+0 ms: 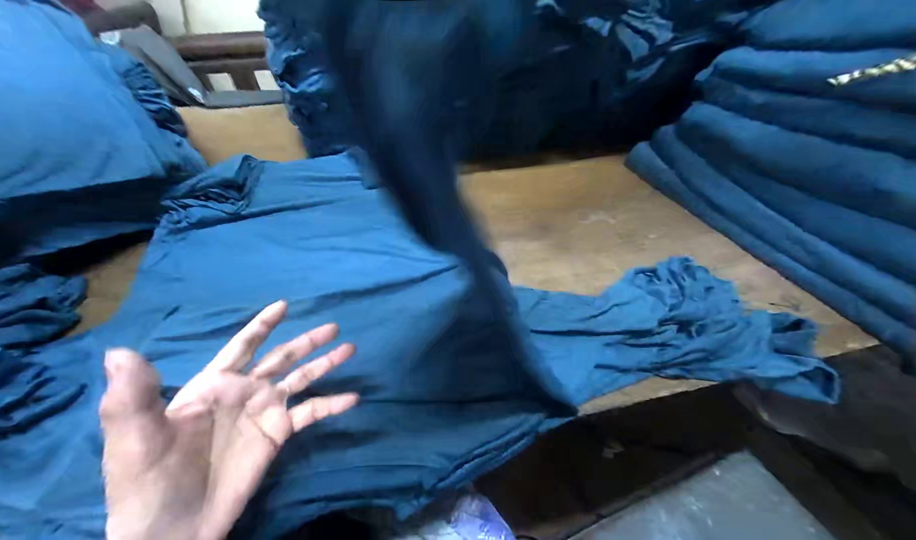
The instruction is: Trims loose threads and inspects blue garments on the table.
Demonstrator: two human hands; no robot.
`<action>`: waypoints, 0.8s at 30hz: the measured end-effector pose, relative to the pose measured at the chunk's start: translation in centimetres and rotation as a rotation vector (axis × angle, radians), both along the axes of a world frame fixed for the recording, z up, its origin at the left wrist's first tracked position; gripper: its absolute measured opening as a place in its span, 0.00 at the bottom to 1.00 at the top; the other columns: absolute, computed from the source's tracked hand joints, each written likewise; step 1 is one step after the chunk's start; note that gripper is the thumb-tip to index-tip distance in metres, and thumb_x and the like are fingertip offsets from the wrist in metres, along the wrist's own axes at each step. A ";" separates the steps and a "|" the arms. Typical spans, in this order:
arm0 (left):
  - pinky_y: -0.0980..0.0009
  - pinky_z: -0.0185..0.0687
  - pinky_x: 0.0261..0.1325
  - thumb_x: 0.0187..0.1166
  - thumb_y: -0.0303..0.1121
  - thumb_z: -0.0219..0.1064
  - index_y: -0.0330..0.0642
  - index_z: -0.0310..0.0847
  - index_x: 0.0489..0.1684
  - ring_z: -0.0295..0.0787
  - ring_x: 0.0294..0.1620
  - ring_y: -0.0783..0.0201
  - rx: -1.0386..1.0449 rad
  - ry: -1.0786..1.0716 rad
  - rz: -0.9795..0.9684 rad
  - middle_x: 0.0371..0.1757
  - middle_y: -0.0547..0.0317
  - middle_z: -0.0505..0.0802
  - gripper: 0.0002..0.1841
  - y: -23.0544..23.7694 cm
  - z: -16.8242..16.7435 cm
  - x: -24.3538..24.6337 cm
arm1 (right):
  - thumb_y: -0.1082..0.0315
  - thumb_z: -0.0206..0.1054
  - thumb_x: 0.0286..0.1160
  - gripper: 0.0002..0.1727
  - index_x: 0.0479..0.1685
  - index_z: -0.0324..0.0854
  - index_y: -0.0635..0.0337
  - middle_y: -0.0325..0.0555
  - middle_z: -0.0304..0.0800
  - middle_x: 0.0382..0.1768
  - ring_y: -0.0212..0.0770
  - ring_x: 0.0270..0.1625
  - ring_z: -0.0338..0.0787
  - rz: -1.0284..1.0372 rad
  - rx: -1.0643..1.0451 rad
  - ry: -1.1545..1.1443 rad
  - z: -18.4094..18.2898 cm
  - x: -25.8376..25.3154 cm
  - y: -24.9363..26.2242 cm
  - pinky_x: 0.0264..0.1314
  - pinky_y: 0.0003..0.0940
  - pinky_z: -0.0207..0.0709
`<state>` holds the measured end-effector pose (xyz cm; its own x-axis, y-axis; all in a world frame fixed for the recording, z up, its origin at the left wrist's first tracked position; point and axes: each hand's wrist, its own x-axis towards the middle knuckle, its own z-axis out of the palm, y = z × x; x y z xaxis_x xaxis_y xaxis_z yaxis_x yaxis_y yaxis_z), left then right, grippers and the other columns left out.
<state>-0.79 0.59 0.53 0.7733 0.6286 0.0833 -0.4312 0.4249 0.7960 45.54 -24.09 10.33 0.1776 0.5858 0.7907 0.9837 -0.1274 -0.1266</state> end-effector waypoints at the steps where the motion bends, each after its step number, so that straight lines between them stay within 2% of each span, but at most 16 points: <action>1: 0.30 0.81 0.64 0.61 0.89 0.42 0.48 0.62 0.90 0.81 0.73 0.29 -0.065 0.016 0.090 0.77 0.31 0.80 0.62 0.6 0.4 -0.8 | 0.66 0.56 0.88 0.18 0.70 0.80 0.60 0.43 0.85 0.65 0.26 0.62 0.83 0.266 -0.063 -0.092 1.6 -1.3 3.3 0.62 0.21 0.75; 2: 0.29 0.81 0.64 0.62 0.89 0.38 0.47 0.64 0.88 0.81 0.73 0.29 -0.125 0.045 0.196 0.76 0.32 0.81 0.62 1.1 0.7 -1.6 | 0.64 0.59 0.86 0.17 0.67 0.84 0.58 0.40 0.88 0.61 0.22 0.58 0.84 0.508 -0.111 -0.085 3.8 -4.0 7.7 0.58 0.16 0.75; 3: 0.28 0.80 0.65 0.67 0.86 0.39 0.45 0.68 0.83 0.81 0.72 0.29 -0.193 0.074 0.304 0.74 0.33 0.82 0.58 1.5 0.7 -2.4 | 0.66 0.67 0.81 0.10 0.52 0.91 0.55 0.32 0.92 0.46 0.17 0.44 0.84 0.594 -0.083 0.149 5.8 -10.1 12.1 0.46 0.12 0.76; 4: 0.28 0.81 0.65 0.73 0.81 0.43 0.40 0.71 0.79 0.82 0.71 0.28 -0.245 0.132 0.403 0.73 0.30 0.83 0.53 2.0 0.4 -3.2 | 0.66 0.66 0.82 0.07 0.42 0.90 0.51 0.25 0.87 0.34 0.14 0.31 0.77 0.715 -0.192 0.338 7.7 -15.0 15.1 0.33 0.08 0.70; 5: 0.32 0.82 0.67 0.78 0.76 0.48 0.40 0.67 0.82 0.82 0.73 0.31 -0.267 0.220 0.446 0.75 0.33 0.82 0.48 2.7 -0.1 -4.2 | 0.64 0.64 0.84 0.08 0.39 0.87 0.50 0.25 0.86 0.30 0.15 0.25 0.75 0.837 -0.338 0.473 8.6 -18.2 16.5 0.24 0.08 0.67; 6: 0.36 0.84 0.66 0.81 0.69 0.54 0.40 0.66 0.82 0.85 0.69 0.35 -0.267 0.307 0.473 0.72 0.36 0.83 0.43 3.4 -0.8 -5.0 | 0.64 0.64 0.83 0.08 0.35 0.85 0.51 0.29 0.86 0.28 0.19 0.21 0.75 0.889 -0.415 0.568 8.2 -20.0 16.9 0.18 0.13 0.66; 8: 0.48 0.92 0.53 0.82 0.56 0.64 0.41 0.77 0.66 0.94 0.52 0.48 -0.228 0.449 0.514 0.55 0.46 0.91 0.28 4.5 -1.6 -6.0 | 0.65 0.67 0.75 0.08 0.26 0.83 0.49 0.32 0.87 0.22 0.25 0.15 0.76 0.857 -0.425 0.586 5.0 -21.5 15.9 0.11 0.19 0.65; 9: 0.52 0.93 0.47 0.84 0.50 0.64 0.41 0.80 0.61 0.95 0.44 0.53 -0.199 0.502 0.525 0.48 0.50 0.93 0.21 4.9 -1.6 -6.1 | 0.65 0.67 0.76 0.08 0.28 0.84 0.48 0.31 0.88 0.23 0.24 0.16 0.77 0.879 -0.448 0.530 2.3 -21.0 15.2 0.11 0.18 0.66; 10: 0.53 0.93 0.43 0.86 0.46 0.62 0.41 0.81 0.58 0.95 0.40 0.55 -0.167 0.552 0.535 0.45 0.51 0.93 0.18 5.4 -1.3 -5.8 | 0.65 0.67 0.79 0.05 0.36 0.87 0.50 0.31 0.88 0.27 0.25 0.20 0.79 0.911 -0.500 0.523 -0.7 -20.3 14.4 0.15 0.20 0.70; 13: 0.57 0.94 0.33 0.86 0.36 0.62 0.39 0.82 0.50 0.94 0.32 0.58 -0.036 0.625 0.566 0.40 0.52 0.93 0.10 6.0 -1.1 -4.9 | 0.63 0.69 0.73 0.04 0.32 0.88 0.47 0.32 0.86 0.21 0.32 0.17 0.82 0.683 -0.541 0.726 -6.0 -23.8 12.7 0.13 0.28 0.77; 15: 0.59 0.94 0.35 0.83 0.30 0.65 0.39 0.83 0.46 0.93 0.30 0.60 0.062 0.561 0.563 0.39 0.53 0.93 0.05 5.1 -1.2 -4.7 | 0.63 0.70 0.70 0.03 0.30 0.86 0.46 0.37 0.88 0.21 0.35 0.16 0.82 0.631 -0.516 0.903 -8.7 -25.3 12.1 0.13 0.29 0.75; 18: 0.64 0.94 0.44 0.80 0.29 0.70 0.46 0.85 0.47 0.94 0.36 0.64 0.295 0.375 0.473 0.42 0.56 0.94 0.05 1.1 -1.7 -5.3 | 0.65 0.73 0.70 0.03 0.34 0.87 0.52 0.44 0.92 0.26 0.39 0.22 0.88 0.660 -0.403 1.100 -11.3 -27.2 10.8 0.20 0.29 0.80; 20: 0.65 0.90 0.41 0.75 0.27 0.73 0.47 0.88 0.49 0.91 0.38 0.63 0.330 0.389 0.516 0.44 0.53 0.93 0.09 -1.7 -1.4 -4.1 | 0.65 0.74 0.77 0.08 0.46 0.89 0.60 0.48 0.96 0.36 0.41 0.33 0.93 0.719 -0.331 1.218 -11.5 -29.1 9.3 0.34 0.33 0.87; 21: 0.63 0.91 0.41 0.71 0.25 0.76 0.45 0.89 0.51 0.92 0.42 0.59 0.330 0.380 0.521 0.47 0.49 0.93 0.12 -2.9 -1.9 -3.7 | 0.66 0.74 0.77 0.11 0.50 0.89 0.62 0.49 0.96 0.39 0.41 0.34 0.93 0.737 -0.292 1.268 -11.5 -30.1 9.0 0.37 0.32 0.87; 23: 0.59 0.94 0.48 0.63 0.21 0.78 0.39 0.87 0.53 0.92 0.51 0.53 0.298 0.294 0.488 0.54 0.44 0.91 0.17 -5.1 -3.3 -3.4 | 0.65 0.78 0.69 0.13 0.50 0.87 0.56 0.42 0.90 0.32 0.32 0.25 0.83 0.698 -0.227 1.293 -11.7 -31.4 9.7 0.26 0.24 0.77; 24: 0.58 0.93 0.52 0.64 0.21 0.77 0.36 0.85 0.55 0.92 0.54 0.52 0.277 0.239 0.450 0.57 0.42 0.90 0.18 -6.1 -4.1 -3.5 | 0.64 0.81 0.64 0.15 0.49 0.86 0.52 0.39 0.88 0.30 0.30 0.22 0.78 0.669 -0.215 1.291 -12.2 -31.7 10.2 0.21 0.22 0.72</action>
<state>-4.25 -5.55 -3.57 0.4521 0.8797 0.1477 -0.3158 0.0030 0.9488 13.81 -13.90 -1.86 0.3317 0.9248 0.1862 0.0872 0.1665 -0.9822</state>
